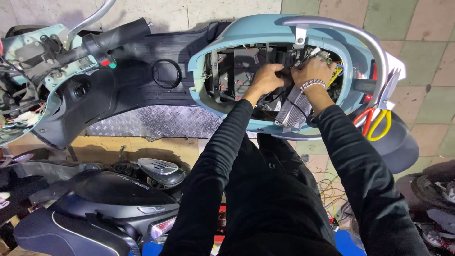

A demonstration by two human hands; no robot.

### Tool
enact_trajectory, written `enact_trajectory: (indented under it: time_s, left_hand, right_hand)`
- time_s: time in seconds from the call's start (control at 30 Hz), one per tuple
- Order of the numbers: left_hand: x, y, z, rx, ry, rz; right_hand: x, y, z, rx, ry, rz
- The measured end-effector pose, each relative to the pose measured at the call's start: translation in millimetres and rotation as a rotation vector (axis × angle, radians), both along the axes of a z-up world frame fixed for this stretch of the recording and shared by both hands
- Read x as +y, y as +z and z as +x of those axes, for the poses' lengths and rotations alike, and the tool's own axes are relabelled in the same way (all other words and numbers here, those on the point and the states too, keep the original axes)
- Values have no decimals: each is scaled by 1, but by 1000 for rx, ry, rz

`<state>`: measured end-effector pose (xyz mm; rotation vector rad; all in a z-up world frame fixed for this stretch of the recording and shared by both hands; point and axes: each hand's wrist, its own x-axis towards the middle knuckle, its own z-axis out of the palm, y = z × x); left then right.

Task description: The person works on the exposed wiring and components under the seat of a light blue scooter. They connect wires, handle a silver heat sink, and use a multimeter to test electrical connections. The person continues to adjust and organize wires within the compartment.

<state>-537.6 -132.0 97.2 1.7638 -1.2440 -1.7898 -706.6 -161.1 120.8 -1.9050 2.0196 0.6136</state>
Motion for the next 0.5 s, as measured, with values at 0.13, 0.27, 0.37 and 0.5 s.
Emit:
enact_trajectory:
  time_s: [0.13,0.27,0.37,0.5]
  left_hand:
    - [-1,12,7,-155,-189,-5]
    - [1,2,5,-211,-213,-41]
    - [2,13,4,-150,-157,-72]
    - [4,14,2,-129,-140,-85]
  right_hand:
    - [-3,-3,-3,-9,-3,38]
    - [-4,-8,-8,-32,-45,75]
    - [-5,-1,-5,-28,-39,109]
    - [-7,-17,-11,-41,-60,109]
